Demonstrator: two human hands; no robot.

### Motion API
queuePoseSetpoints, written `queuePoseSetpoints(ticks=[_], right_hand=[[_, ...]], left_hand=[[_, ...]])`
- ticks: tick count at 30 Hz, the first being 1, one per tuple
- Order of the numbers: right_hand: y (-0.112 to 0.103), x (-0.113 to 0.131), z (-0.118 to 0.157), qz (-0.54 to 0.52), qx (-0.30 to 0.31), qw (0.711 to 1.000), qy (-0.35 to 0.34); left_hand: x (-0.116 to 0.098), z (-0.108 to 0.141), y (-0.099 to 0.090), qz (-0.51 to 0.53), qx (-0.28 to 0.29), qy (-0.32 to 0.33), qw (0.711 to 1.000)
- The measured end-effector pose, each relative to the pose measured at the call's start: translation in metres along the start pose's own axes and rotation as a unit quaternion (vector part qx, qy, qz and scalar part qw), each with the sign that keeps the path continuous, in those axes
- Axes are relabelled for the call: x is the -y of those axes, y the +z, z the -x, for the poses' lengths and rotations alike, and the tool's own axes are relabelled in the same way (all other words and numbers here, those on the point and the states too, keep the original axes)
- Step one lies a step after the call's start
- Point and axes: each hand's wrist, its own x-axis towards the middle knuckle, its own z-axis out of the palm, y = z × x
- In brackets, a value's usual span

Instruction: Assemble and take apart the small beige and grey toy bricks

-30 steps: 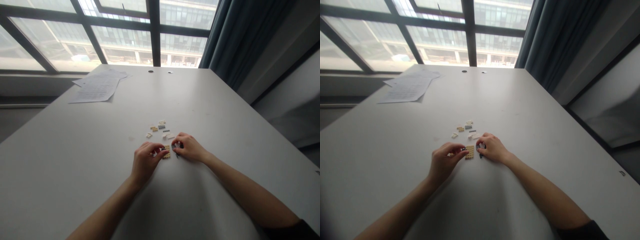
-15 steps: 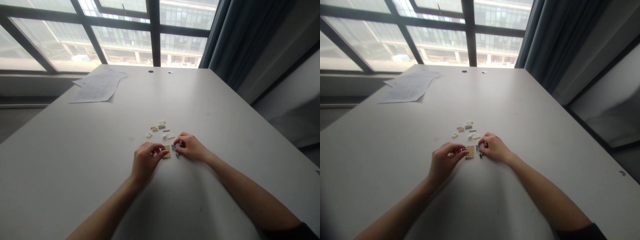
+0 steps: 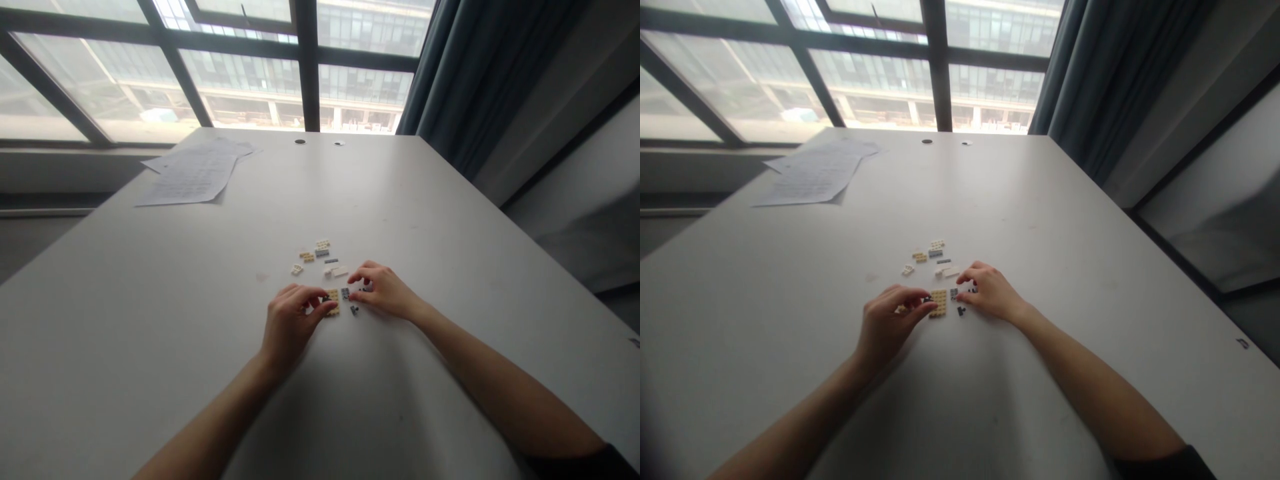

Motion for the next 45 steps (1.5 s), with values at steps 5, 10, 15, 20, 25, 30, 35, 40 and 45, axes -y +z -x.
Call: queuePoseSetpoints(ticks=[5, 10, 15, 20, 25, 30, 35, 40, 45], right_hand=[[-0.004, 0.007, 0.02, 0.051, -0.009, 0.998, -0.04], [0.01, 0.013, 0.038, 0.139, -0.004, 0.986, -0.086], [0.012, 0.012, 0.043, 0.16, 0.0, 0.983, -0.092], [0.009, 0.008, 0.051, 0.147, 0.0, 0.985, -0.085], [0.012, 0.006, 0.06, 0.12, -0.015, 0.989, -0.08], [0.015, 0.008, 0.063, 0.106, -0.029, 0.992, -0.061], [0.017, 0.011, 0.063, 0.113, -0.039, 0.992, -0.043], [0.02, 0.011, 0.063, 0.127, -0.044, 0.99, -0.041], [0.021, 0.007, 0.063, 0.15, -0.058, 0.986, -0.047]], left_hand=[[-0.01, 0.004, 0.005, -0.088, 0.057, 0.119, 0.987], [-0.024, 0.011, 0.015, -0.164, 0.129, 0.174, 0.962], [-0.026, 0.012, 0.019, -0.174, 0.181, 0.142, 0.957], [-0.025, 0.012, 0.016, -0.179, 0.196, 0.144, 0.953], [-0.025, 0.012, 0.01, -0.179, 0.184, 0.167, 0.952], [-0.024, 0.012, 0.011, -0.19, 0.186, 0.187, 0.946], [-0.024, 0.014, 0.015, -0.19, 0.197, 0.199, 0.941], [-0.022, 0.013, 0.013, -0.176, 0.201, 0.208, 0.941], [-0.022, 0.013, 0.013, -0.158, 0.233, 0.22, 0.934]])
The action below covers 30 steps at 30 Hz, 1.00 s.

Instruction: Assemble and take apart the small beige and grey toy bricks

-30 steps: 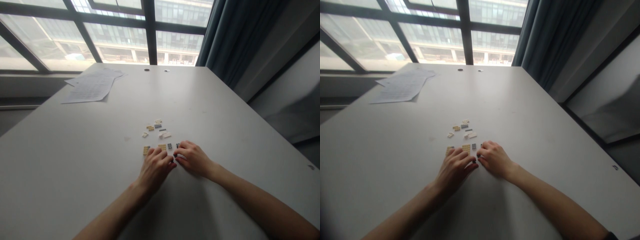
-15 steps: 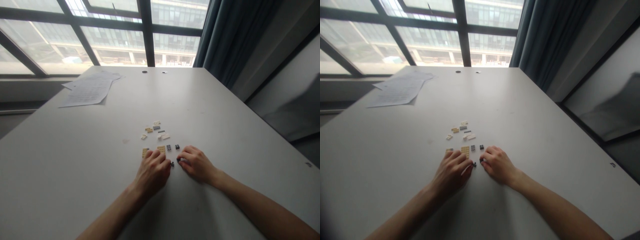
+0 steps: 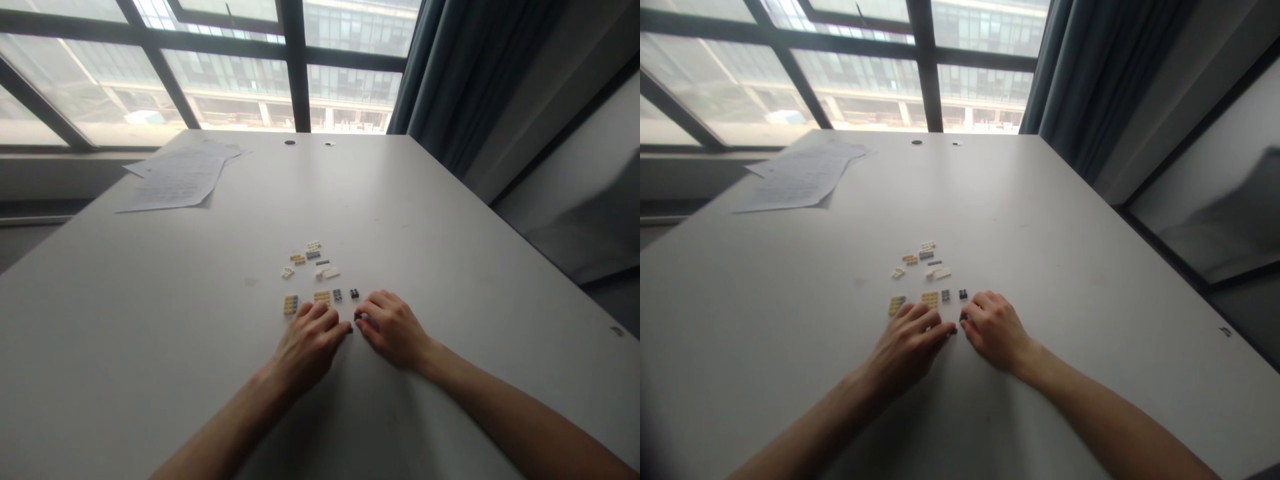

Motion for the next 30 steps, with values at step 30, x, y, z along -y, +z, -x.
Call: queuePoseSetpoints(ticks=[30], right_hand=[[0.0004, 0.0002, -0.001, -0.011, -0.01, 1.0, -0.003]], left_hand=[[-0.0074, -0.0051, 0.005, -0.065, -0.08, -0.079, 0.992]])
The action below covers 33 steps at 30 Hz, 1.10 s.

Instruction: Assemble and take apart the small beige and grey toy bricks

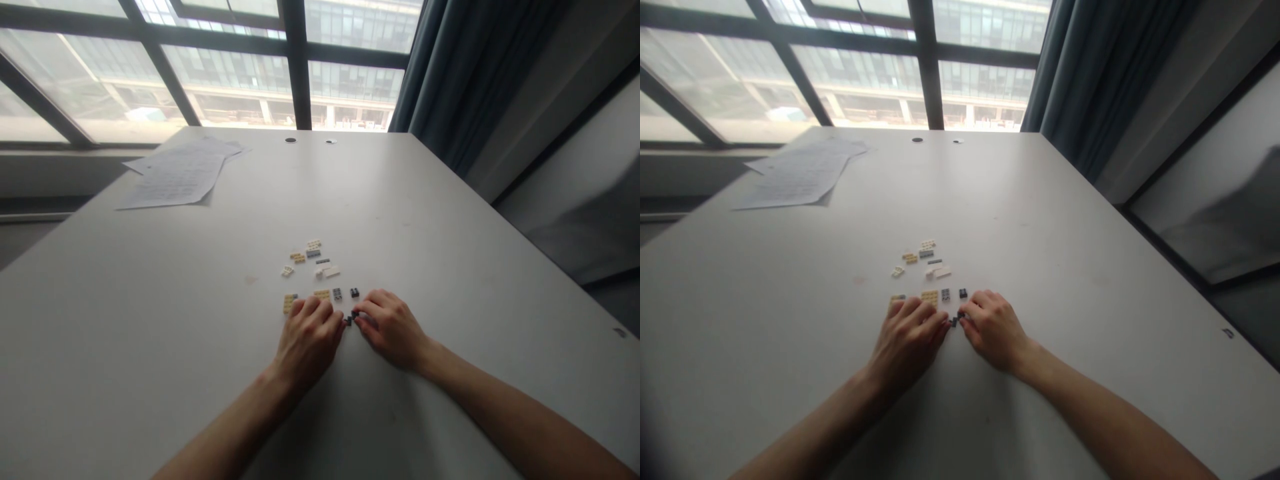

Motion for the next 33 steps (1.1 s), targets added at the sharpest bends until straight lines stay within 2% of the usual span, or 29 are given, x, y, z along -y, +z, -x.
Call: queuePoseSetpoints(ticks=[5, 12, 18, 22, 29, 33], right_hand=[[-0.002, 0.002, 0.0, -0.008, 0.005, 1.0, 0.004], [-0.001, 0.006, 0.0, -0.019, 0.018, 1.0, 0.008], [-0.003, 0.005, 0.0, -0.023, 0.017, 1.0, 0.012], [-0.002, 0.004, 0.0, -0.046, 0.008, 0.999, 0.024], [0.003, 0.002, -0.003, -0.066, 0.018, 0.997, 0.032], [0.004, 0.007, -0.004, -0.071, 0.021, 0.997, 0.023]], left_hand=[[-0.002, 0.001, 0.001, 0.015, 0.007, 0.025, 1.0], [0.0, 0.002, 0.003, 0.021, 0.03, 0.012, 0.999], [0.0, 0.0, 0.002, 0.032, 0.01, -0.003, 0.999], [0.01, 0.002, -0.002, 0.042, -0.049, -0.025, 0.998], [0.048, 0.002, -0.013, 0.052, -0.226, -0.125, 0.965], [0.057, 0.002, -0.013, 0.078, -0.254, -0.153, 0.952]])
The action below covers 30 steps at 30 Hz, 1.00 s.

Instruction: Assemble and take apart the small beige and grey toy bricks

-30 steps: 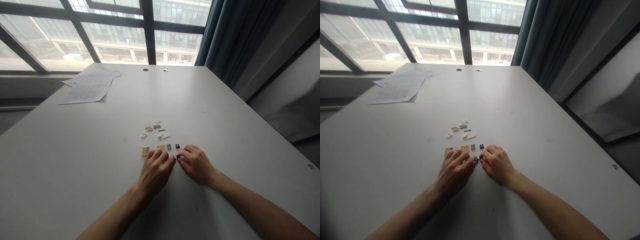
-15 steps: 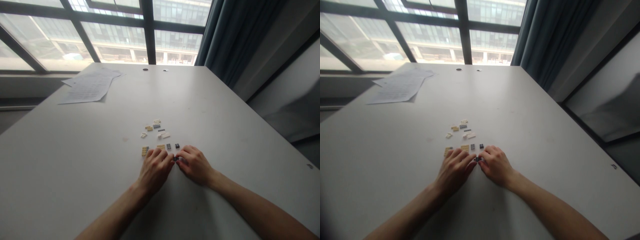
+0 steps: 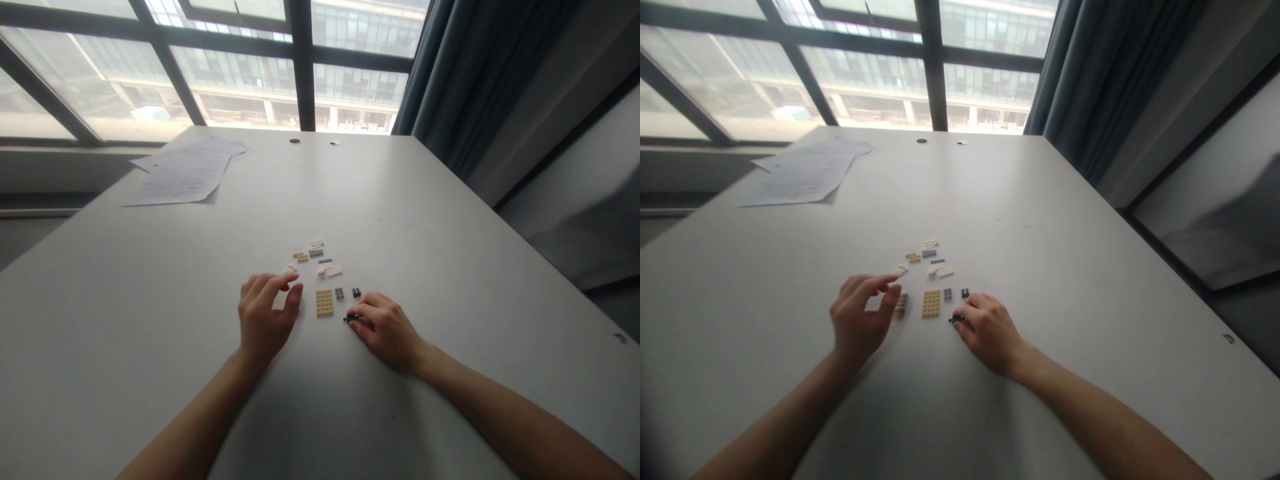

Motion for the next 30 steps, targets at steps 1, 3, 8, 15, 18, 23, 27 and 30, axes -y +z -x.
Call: queuePoseSetpoints(ticks=[1, 3, 8, 15, 18, 23, 27, 30], right_hand=[[0.001, 0.001, -0.001, -0.001, -0.001, 1.0, -0.002], [0.002, 0.002, -0.003, 0.002, -0.003, 1.0, -0.005], [0.004, 0.0, -0.016, 0.009, -0.004, 1.0, -0.005], [0.006, 0.002, -0.024, 0.006, -0.006, 1.0, -0.005], [0.006, 0.001, -0.024, 0.009, -0.007, 1.0, -0.002], [0.006, -0.001, -0.023, -0.002, -0.013, 1.0, 0.002], [0.003, -0.001, -0.021, -0.012, -0.017, 1.0, 0.007], [0.0, -0.003, -0.017, -0.016, -0.026, 0.999, 0.015]], left_hand=[[0.0, 0.0, 0.0, 0.005, -0.003, -0.001, 1.0], [0.001, 0.001, 0.001, 0.014, -0.012, -0.001, 1.0], [0.002, 0.001, 0.0, 0.026, -0.024, -0.025, 0.999], [0.006, 0.003, 0.001, 0.029, -0.023, -0.028, 0.999], [0.006, 0.004, 0.001, 0.03, -0.022, -0.027, 0.999], [0.007, 0.005, 0.002, 0.034, -0.026, -0.024, 0.999], [0.008, 0.005, 0.002, 0.032, -0.024, -0.027, 0.999], [0.008, 0.005, 0.001, 0.028, -0.023, -0.033, 0.999]])
